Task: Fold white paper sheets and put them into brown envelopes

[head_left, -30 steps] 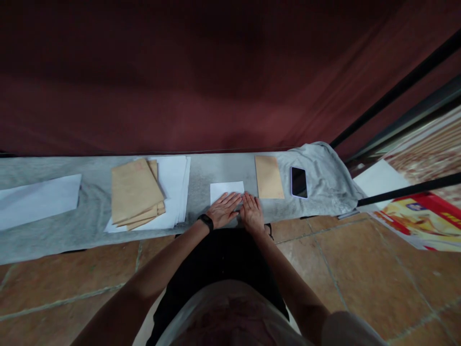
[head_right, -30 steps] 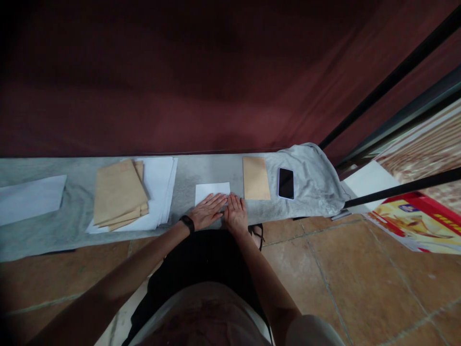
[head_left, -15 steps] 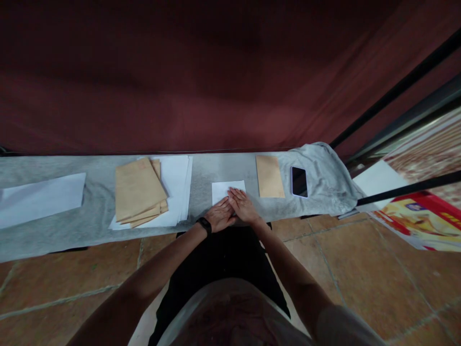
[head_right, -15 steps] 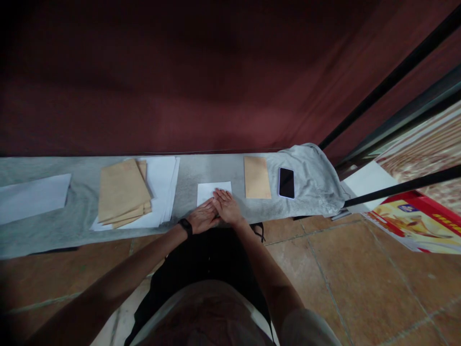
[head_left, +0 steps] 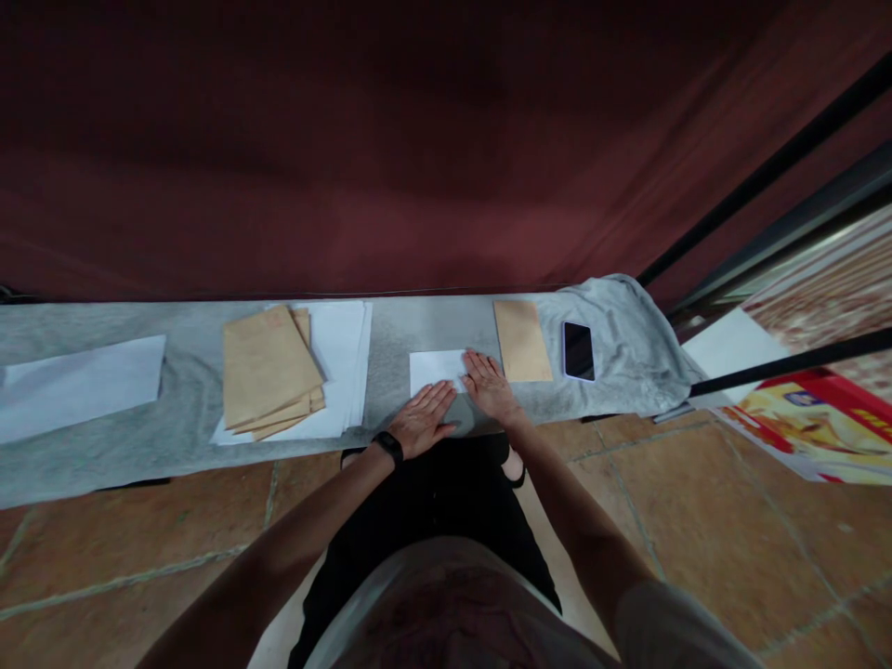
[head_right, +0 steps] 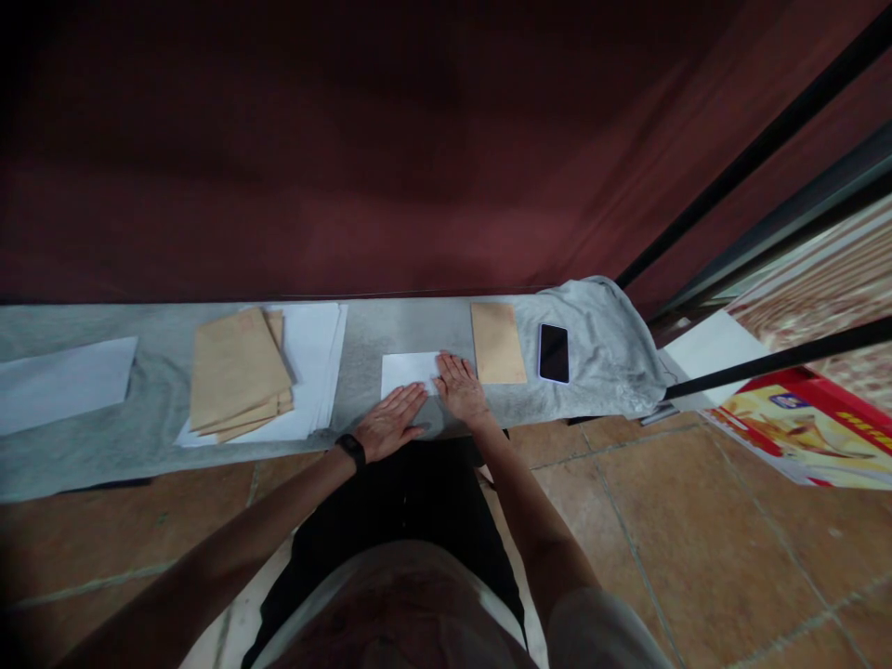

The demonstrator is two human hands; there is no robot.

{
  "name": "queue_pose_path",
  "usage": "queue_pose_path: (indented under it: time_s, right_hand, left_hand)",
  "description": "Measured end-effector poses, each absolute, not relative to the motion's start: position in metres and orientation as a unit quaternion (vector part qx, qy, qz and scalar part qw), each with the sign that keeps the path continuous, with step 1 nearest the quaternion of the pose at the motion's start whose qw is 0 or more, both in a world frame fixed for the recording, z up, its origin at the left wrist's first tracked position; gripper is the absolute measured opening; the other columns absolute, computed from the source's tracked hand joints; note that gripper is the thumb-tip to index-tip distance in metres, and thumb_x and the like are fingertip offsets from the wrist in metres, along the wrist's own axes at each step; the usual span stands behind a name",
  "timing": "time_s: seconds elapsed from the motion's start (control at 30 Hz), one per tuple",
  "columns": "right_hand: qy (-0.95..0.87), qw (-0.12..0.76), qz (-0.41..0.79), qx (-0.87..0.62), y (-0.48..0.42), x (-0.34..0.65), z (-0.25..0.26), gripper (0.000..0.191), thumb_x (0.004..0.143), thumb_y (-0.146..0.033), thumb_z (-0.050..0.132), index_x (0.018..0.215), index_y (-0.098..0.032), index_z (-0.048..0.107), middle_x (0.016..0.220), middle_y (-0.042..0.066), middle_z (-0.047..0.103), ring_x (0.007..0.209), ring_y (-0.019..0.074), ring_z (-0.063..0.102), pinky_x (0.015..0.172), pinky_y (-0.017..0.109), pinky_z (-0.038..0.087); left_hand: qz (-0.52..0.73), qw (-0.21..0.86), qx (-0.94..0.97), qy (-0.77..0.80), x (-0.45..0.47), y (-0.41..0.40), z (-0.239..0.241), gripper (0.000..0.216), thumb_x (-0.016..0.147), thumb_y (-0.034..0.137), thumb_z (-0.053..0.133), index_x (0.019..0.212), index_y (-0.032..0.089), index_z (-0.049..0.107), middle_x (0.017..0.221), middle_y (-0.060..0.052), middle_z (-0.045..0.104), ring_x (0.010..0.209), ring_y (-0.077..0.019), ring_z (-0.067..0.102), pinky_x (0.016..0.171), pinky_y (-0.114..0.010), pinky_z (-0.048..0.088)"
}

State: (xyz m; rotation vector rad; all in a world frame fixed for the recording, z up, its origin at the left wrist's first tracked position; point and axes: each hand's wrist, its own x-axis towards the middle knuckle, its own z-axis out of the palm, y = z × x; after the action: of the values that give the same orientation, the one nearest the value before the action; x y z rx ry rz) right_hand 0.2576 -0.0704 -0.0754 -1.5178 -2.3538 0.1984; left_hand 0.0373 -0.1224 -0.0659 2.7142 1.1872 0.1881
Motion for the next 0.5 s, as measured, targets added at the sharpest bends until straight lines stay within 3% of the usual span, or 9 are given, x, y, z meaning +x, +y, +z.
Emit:
queue_pose_path:
  time_s: [0.5]
  right_hand:
    - [-0.797,0.199,0.027,-0.57,-0.102,0.26,-0.078,0.05,0.104,-0.03,0.035,0.15,-0.011,0.041,0.155,0.013,0.043,0.145,0.025,0.038,0.121,0.047,0.028]
  left_hand:
    - [0.079,0.03,0.863,0.499,0.031,-0.151,-0.064,0.083,0.097,0.061,0.034,0.151,-0.003,0.029,0.16,-0.025,0.026,0.152,-0.0314,0.017,0.125,-0.047,0.018]
